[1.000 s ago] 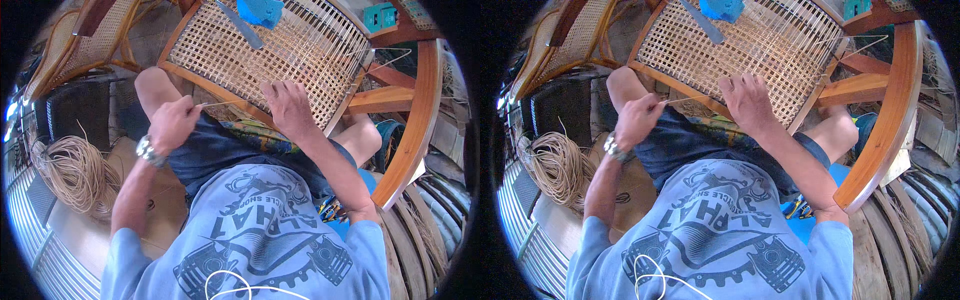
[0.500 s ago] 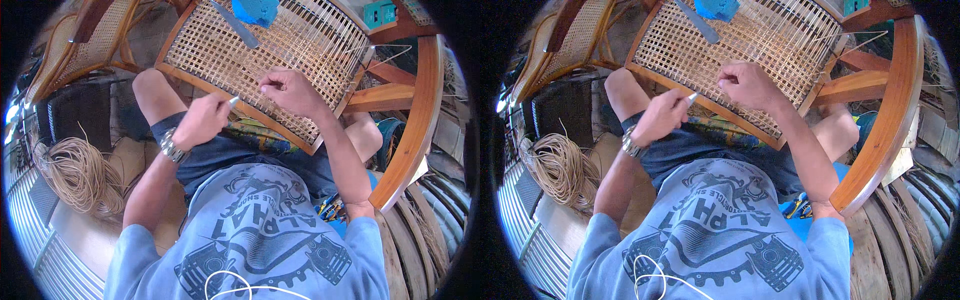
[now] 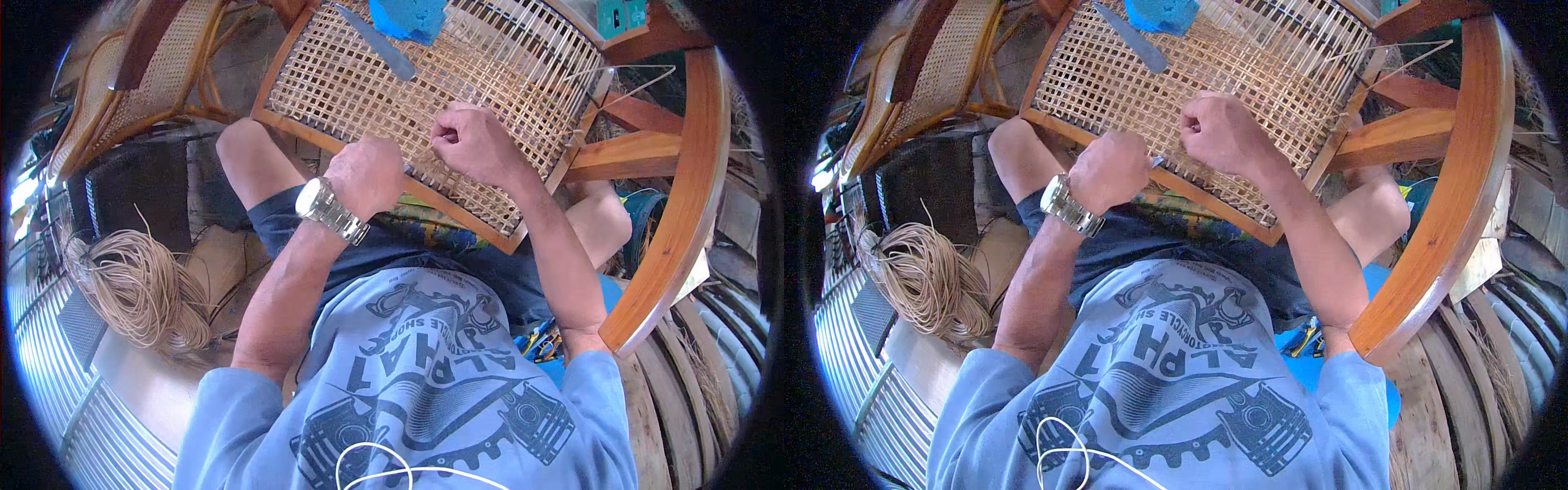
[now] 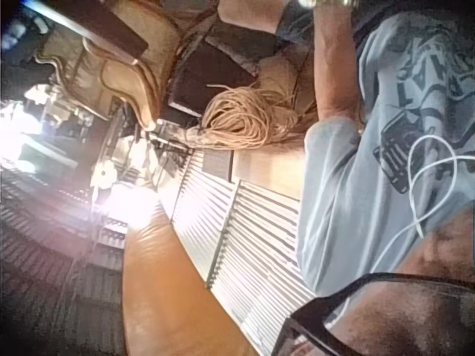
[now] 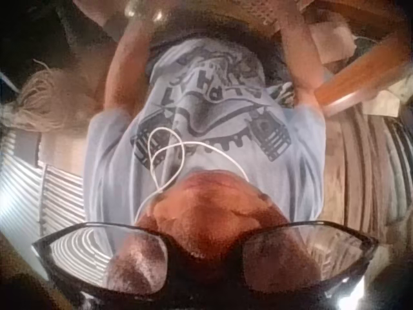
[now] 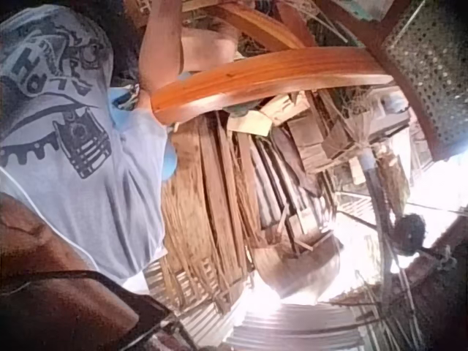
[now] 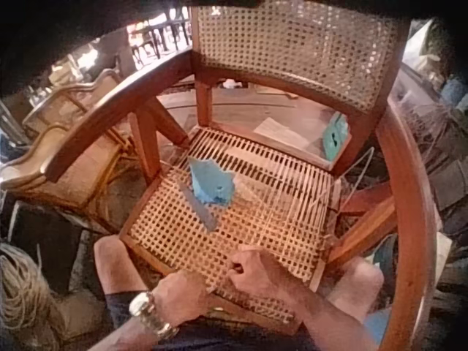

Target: Weaving or repairing the cane seat of a wooden chair using strands of fiber.

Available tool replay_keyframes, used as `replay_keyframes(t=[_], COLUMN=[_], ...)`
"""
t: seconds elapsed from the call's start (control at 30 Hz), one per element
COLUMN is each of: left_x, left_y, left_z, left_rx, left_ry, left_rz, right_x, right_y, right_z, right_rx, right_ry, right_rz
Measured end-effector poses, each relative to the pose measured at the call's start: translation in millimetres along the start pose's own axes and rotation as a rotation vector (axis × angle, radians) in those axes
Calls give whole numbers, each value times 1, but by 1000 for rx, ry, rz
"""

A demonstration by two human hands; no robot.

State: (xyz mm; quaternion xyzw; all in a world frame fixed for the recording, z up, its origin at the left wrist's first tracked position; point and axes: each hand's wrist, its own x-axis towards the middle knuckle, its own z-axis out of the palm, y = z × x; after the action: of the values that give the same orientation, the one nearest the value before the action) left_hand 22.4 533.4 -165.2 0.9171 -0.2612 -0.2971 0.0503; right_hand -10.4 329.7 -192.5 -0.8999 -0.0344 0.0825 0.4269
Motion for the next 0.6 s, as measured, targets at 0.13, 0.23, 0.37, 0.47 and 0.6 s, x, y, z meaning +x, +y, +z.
replay_keyframes(t=[0.13,0.23,0.37,0.47,0.6], left_x=[-9,-14,-15,-14,-17], left_y=[0,-2,0,10,21], left_z=[15,23,24,25,31], left_rx=[-97,-294,-303,-273,-211], left_ry=[113,66,99,114,158], left_rz=[-24,-52,-68,-88,-162], right_x=[0,0,0,-1,-1], right_y=[0,-1,-1,0,1], right_z=[2,0,-3,0,8], right_rx=[-1,-6,22,25,-37], right_ry=[-11,-23,-48,-42,-32], right_rz=[1,-4,14,-20,-38])
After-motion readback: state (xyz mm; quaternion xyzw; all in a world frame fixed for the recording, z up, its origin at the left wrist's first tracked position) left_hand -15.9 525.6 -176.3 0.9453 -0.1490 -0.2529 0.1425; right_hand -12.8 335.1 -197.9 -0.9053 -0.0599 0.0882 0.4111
